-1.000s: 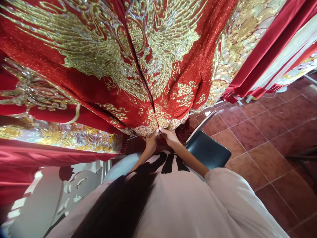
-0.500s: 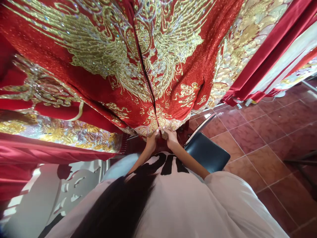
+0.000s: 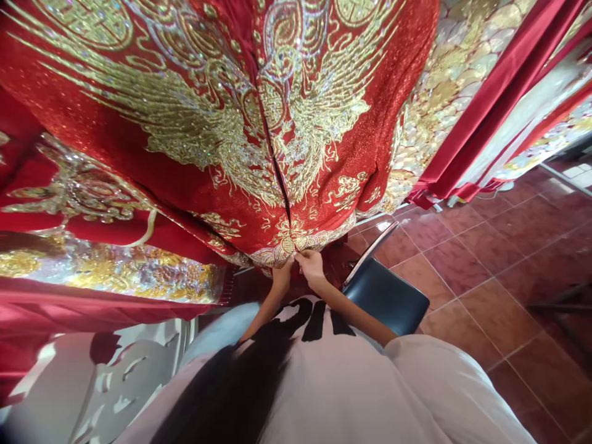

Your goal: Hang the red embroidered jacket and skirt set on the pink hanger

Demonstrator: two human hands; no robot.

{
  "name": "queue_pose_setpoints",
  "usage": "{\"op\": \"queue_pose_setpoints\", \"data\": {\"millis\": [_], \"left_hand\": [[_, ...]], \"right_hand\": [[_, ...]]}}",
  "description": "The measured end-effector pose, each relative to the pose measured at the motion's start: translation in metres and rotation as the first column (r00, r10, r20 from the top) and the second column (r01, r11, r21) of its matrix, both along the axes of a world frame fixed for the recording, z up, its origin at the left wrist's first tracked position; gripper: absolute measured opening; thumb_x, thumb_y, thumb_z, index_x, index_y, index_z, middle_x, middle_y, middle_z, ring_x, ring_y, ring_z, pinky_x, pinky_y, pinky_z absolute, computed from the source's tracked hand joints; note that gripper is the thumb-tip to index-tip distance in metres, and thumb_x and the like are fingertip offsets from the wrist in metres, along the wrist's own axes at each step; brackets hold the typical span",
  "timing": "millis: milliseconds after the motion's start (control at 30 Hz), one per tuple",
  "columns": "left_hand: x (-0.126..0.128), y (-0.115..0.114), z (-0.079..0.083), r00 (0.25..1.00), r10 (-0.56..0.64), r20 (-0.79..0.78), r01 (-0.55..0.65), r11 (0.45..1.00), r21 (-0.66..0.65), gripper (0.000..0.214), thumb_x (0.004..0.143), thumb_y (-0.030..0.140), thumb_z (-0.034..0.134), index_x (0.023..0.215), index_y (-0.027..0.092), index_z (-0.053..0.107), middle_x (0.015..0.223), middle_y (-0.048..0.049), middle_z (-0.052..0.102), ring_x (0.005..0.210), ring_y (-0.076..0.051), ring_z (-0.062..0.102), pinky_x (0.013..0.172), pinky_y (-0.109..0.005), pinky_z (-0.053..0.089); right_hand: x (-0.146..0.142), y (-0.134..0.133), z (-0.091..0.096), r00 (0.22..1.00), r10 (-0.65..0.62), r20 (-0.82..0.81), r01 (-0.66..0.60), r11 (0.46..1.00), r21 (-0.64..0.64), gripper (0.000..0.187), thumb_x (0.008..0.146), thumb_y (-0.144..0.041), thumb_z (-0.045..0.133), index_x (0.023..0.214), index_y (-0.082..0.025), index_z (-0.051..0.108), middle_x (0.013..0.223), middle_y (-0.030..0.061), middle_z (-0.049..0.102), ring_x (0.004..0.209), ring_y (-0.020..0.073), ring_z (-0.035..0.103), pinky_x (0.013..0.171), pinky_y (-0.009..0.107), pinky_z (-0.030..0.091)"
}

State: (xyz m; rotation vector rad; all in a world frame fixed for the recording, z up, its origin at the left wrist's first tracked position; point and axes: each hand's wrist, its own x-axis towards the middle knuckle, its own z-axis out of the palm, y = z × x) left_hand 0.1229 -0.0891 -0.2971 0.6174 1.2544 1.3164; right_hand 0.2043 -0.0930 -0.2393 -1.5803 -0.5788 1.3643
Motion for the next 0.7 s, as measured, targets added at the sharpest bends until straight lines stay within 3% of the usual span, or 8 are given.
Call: {"op": "queue_pose_setpoints", "data": {"millis": [133,233,467,700], "left_hand": [[0.000,0.001,0.001,0.999,-0.019,-0.035,0.019,1.000,0.005,0.030,0.060,0.027,0.076,0.084,0.014,0.065,0.091,-0.0088,0.069,0.090,-0.021,0.064,0.090,-0.036,0.047],[-0.002,0.002,0.003,0.998,-0.034,-0.053,0.035,0.999,0.013,0.029,0.058,0.029,0.077,0.080,0.015,0.065,0.090,-0.0088,0.069,0.092,-0.022,0.063,0.093,-0.037,0.046],[-0.006,0.005,0.005,0.994,-0.076,-0.081,0.079,0.996,0.034,0.026,0.052,0.028,0.081,0.068,0.015,0.064,0.077,-0.0068,0.068,0.082,-0.023,0.064,0.090,-0.040,0.047],[-0.003,0.012,0.004,0.993,-0.063,-0.099,0.075,0.991,0.115,0.028,0.056,0.034,0.079,0.073,0.015,0.066,0.081,-0.0070,0.069,0.083,-0.023,0.064,0.093,-0.041,0.046]], "right_hand": [[0.002,0.005,0.000,0.989,-0.063,0.132,0.056,0.996,0.063,0.014,0.059,-0.026,0.063,0.051,-0.016,0.057,0.053,-0.0018,0.054,0.052,0.0082,0.042,0.051,0.020,0.032],[0.005,0.006,0.005,0.992,0.002,0.125,-0.004,1.000,0.020,0.018,0.058,-0.024,0.061,0.045,-0.016,0.053,0.045,-0.0032,0.046,0.047,0.0069,0.036,0.046,0.020,0.027],[0.010,0.018,0.025,0.977,0.148,-0.155,-0.174,0.970,-0.172,0.020,0.067,-0.015,0.052,0.047,-0.015,0.047,0.035,-0.0088,0.026,0.033,0.0026,0.017,0.034,0.017,0.014],[0.011,0.035,0.045,0.918,0.139,-0.372,-0.260,0.918,-0.298,0.026,0.078,-0.007,0.043,0.054,-0.015,0.040,0.038,-0.0092,0.026,0.031,0.0006,0.016,0.032,0.010,0.016]]}}
